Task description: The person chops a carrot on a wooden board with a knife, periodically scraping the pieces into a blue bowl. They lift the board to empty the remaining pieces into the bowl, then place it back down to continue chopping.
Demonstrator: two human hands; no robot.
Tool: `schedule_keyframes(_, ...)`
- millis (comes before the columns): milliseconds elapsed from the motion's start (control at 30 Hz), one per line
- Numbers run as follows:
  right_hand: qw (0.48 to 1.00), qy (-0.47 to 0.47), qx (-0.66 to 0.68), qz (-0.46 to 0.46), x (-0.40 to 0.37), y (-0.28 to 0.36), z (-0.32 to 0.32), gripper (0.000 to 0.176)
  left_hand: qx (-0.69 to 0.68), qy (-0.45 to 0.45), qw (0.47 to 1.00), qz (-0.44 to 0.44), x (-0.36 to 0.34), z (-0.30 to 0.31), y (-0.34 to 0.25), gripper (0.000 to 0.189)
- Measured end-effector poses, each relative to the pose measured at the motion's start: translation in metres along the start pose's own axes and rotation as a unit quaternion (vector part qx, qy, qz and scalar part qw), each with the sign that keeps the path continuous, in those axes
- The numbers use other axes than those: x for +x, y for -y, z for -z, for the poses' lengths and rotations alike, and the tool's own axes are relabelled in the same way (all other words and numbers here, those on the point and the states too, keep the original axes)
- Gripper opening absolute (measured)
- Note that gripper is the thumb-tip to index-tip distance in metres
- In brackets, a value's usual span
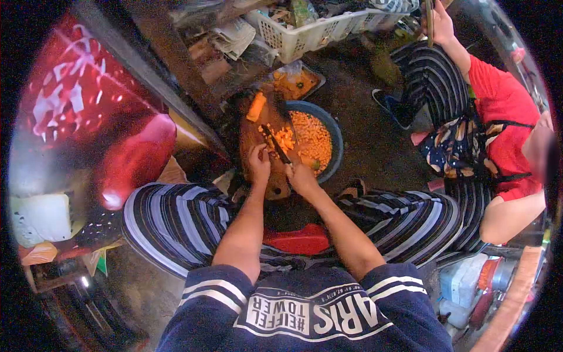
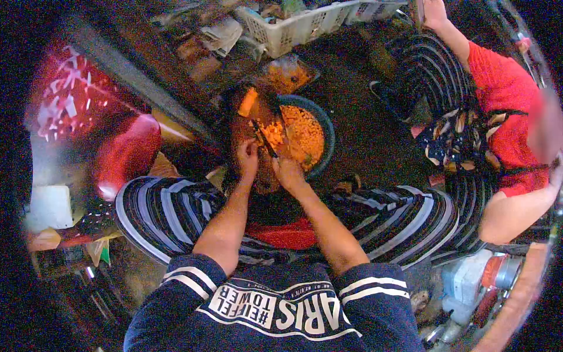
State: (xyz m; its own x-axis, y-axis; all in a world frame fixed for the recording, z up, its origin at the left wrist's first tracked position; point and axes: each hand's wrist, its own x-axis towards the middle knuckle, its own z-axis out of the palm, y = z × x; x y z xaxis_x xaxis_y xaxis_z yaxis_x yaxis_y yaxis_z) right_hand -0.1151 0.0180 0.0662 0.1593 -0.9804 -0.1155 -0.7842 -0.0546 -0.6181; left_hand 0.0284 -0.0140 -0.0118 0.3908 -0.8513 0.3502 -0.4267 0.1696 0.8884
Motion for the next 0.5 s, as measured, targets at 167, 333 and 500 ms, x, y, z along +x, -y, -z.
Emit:
schedule_keyframes(167,1.000,-0.027,-0.012,0.002,-0.002,0.001,-0.008,0.038,-0.015,0.043,0.996,0.079,0.001,0.004,-0.023,0.015)
schedule_keyframes(333,0.999,-0.034,-0.037,0.001,-0.007,0.008,-0.005,0.039,-0.045,0.040,0.997,0.052,0.000,0.001,-0.019,0.026)
schedule_keyframes(500,0.983,-0.093,-0.146,0.054,-0.006,-0.001,-0.038,0.037,-0.013,0.017,0.999,0.026,0.000,-0.003,-0.009,0.022)
